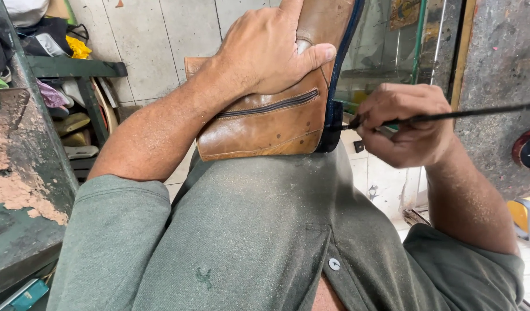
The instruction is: Applying black dye to the edges of shoe soles using a brush at a workbench.
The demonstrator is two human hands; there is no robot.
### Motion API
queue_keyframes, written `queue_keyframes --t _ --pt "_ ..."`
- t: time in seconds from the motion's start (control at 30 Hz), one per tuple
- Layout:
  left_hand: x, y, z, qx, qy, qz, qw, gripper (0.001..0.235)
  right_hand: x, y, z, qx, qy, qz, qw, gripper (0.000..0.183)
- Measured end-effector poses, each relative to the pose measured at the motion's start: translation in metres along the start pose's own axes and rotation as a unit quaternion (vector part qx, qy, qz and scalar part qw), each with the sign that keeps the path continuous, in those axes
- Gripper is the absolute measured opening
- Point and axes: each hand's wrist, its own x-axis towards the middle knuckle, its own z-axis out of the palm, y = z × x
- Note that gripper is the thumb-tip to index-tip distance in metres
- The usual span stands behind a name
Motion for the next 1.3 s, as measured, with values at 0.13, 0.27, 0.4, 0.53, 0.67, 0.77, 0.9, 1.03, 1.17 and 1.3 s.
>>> queue_keyframes --t 0.13,0.27,0.4,0.53,0.67,0.77,0.9,1.03,1.17,1.3 --pt "0.001 0.003 0.000 -0.002 0.000 0.005 1.000 0.081 -0.003 0.016 -0.005 -0.010 0.063 -0.015 0.998 0.013" --pt "-0.001 0.003 0.002 0.002 -0.009 0.002 1.000 0.088 -0.014 0.032 -0.013 -0.023 0.090 -0.056 0.994 0.013" --pt "-0.002 0.001 0.004 0.003 -0.006 0.010 1.000 0.084 -0.011 0.029 -0.010 -0.045 0.064 -0.056 0.995 0.015" --pt "-0.003 0.002 0.002 -0.001 0.001 0.011 1.000 0.086 -0.006 0.028 -0.012 -0.050 0.093 -0.042 0.994 0.013" --pt "-0.003 -0.002 0.005 0.004 -0.008 0.006 1.000 0.089 -0.007 0.045 -0.011 -0.023 0.075 -0.099 0.992 0.019" --pt "-0.006 0.004 -0.002 -0.010 -0.012 0.002 1.000 0.084 -0.004 0.042 -0.016 -0.099 0.123 -0.099 0.983 0.014" --pt "-0.007 0.000 0.004 0.003 -0.003 0.001 1.000 0.089 0.008 0.027 -0.011 -0.107 0.075 -0.057 0.990 0.010" --pt "-0.007 0.001 0.003 -0.002 -0.005 0.004 1.000 0.087 0.009 0.042 -0.021 -0.018 0.066 -0.128 0.989 0.018" --pt "-0.008 0.002 0.002 -0.004 -0.007 0.001 1.000 0.083 0.002 0.044 -0.016 -0.093 0.066 -0.111 0.987 0.014" --pt "-0.008 0.002 0.004 -0.004 -0.002 0.002 1.000 0.084 0.010 0.042 -0.021 -0.131 0.113 -0.144 0.974 0.013"
